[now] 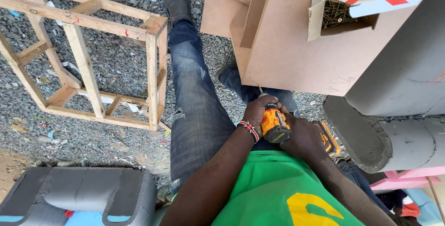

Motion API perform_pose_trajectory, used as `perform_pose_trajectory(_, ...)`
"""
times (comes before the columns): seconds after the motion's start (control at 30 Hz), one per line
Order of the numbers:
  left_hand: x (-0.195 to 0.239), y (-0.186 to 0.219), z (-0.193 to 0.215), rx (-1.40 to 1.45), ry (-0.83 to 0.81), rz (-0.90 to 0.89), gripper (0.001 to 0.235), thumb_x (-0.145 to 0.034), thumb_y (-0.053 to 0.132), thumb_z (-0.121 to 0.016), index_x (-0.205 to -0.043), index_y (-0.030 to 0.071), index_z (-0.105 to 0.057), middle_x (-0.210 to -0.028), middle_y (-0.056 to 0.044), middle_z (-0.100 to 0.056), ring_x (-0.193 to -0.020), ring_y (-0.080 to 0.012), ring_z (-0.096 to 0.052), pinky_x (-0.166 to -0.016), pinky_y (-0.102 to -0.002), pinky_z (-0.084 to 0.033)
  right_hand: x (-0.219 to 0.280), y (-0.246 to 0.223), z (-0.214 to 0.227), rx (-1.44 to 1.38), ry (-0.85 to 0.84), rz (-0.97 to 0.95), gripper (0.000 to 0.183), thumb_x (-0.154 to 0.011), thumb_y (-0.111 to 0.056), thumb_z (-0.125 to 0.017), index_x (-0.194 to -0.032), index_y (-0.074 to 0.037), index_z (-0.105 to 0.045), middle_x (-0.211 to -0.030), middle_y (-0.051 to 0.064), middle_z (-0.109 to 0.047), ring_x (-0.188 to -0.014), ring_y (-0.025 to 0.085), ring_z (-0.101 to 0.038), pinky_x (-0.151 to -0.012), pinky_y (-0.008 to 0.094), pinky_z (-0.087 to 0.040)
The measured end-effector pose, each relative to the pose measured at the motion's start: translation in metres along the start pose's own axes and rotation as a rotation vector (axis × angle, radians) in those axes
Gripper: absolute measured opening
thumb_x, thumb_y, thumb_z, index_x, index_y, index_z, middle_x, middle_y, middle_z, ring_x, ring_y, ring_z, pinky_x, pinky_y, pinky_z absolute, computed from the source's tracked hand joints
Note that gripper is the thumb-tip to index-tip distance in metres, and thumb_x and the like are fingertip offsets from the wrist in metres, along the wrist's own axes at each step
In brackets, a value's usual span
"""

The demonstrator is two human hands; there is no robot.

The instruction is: The person assembles a wooden cabinet by positioning and aligning large plywood panels. They use a cordless drill to drive screws into the joints, securing the side panels to the main frame. The person also handles a box of screws and a tape measure during the process.

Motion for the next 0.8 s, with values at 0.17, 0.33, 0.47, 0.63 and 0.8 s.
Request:
perform_pose_trajectory(0.17,-0.008,-0.002,0.002,0.029,-0.025,-0.007,0.015,-0.086,0.002,-0.089,-0.093,-0.009,-0.081,-0.079,-0.023,-0.078,-0.078,-0.0393,-0.087,-0.079,-0.049,-0.075,-0.005,0.005,-0.004,0.036,-0.011,-0.005,0.091,-0.085,-0.06,-0.085,-0.159,-0.007,-0.073,-0.116,0.022,-0.093,-0.122,0.056,-0.085,-0.115,0.073,-0.057)
perform_pose_trajectory(0.33,-0.014,-0.001,0.002,0.056,-0.035,-0.008,0.016,-0.087,0.0,-0.089,-0.094,-0.01,-0.079,-0.08,-0.024,-0.077,-0.08,-0.0407,-0.087,-0.08,-0.051,-0.075,-0.005,-0.004,0.002,0.044,-0.009,-0.004,0.084,-0.09,-0.063,-0.077,-0.156,-0.011,-0.074,-0.113,0.022,-0.093,-0.121,0.056,-0.085,-0.118,0.073,-0.055)
perform_pose_trajectory(0.47,-0.014,0.001,0.001,0.073,-0.026,-0.017,0.017,-0.086,-0.001,-0.089,-0.095,-0.01,-0.079,-0.081,-0.025,-0.077,-0.08,-0.0399,-0.087,-0.081,-0.05,-0.075,-0.001,-0.015,0.011,0.082,-0.01,-0.004,0.087,-0.09,-0.059,-0.077,-0.161,-0.009,-0.071,-0.114,0.024,-0.092,-0.122,0.056,-0.085,-0.117,0.073,-0.055)
perform_pose_trajectory(0.63,-0.02,0.002,0.004,0.067,-0.018,-0.012,0.016,-0.085,0.0,-0.09,-0.094,-0.009,-0.08,-0.081,-0.024,-0.078,-0.08,-0.0394,-0.087,-0.081,-0.05,-0.075,-0.008,-0.009,0.008,0.059,0.011,0.018,0.09,-0.088,-0.061,-0.081,-0.159,-0.006,-0.073,-0.115,0.025,-0.091,-0.119,0.056,-0.085,-0.11,0.073,-0.061)
perform_pose_trajectory(0.8,-0.014,0.005,0.002,0.095,-0.006,-0.027,0.017,-0.086,-0.002,-0.091,-0.095,-0.011,-0.079,-0.082,-0.027,-0.078,-0.081,-0.0413,-0.087,-0.083,-0.052,-0.075,-0.005,-0.019,0.019,0.07,-0.015,0.022,0.088,-0.092,-0.057,-0.079,-0.16,-0.003,-0.072,-0.116,0.025,-0.092,-0.119,0.055,-0.086,-0.108,0.072,-0.063)
Point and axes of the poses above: each hand's wrist, its own x-axis away from the middle knuckle, its own z-axis out of the back of the hand, y = z × x, the point moved 10 cm from there along -x, towards the middle knuckle
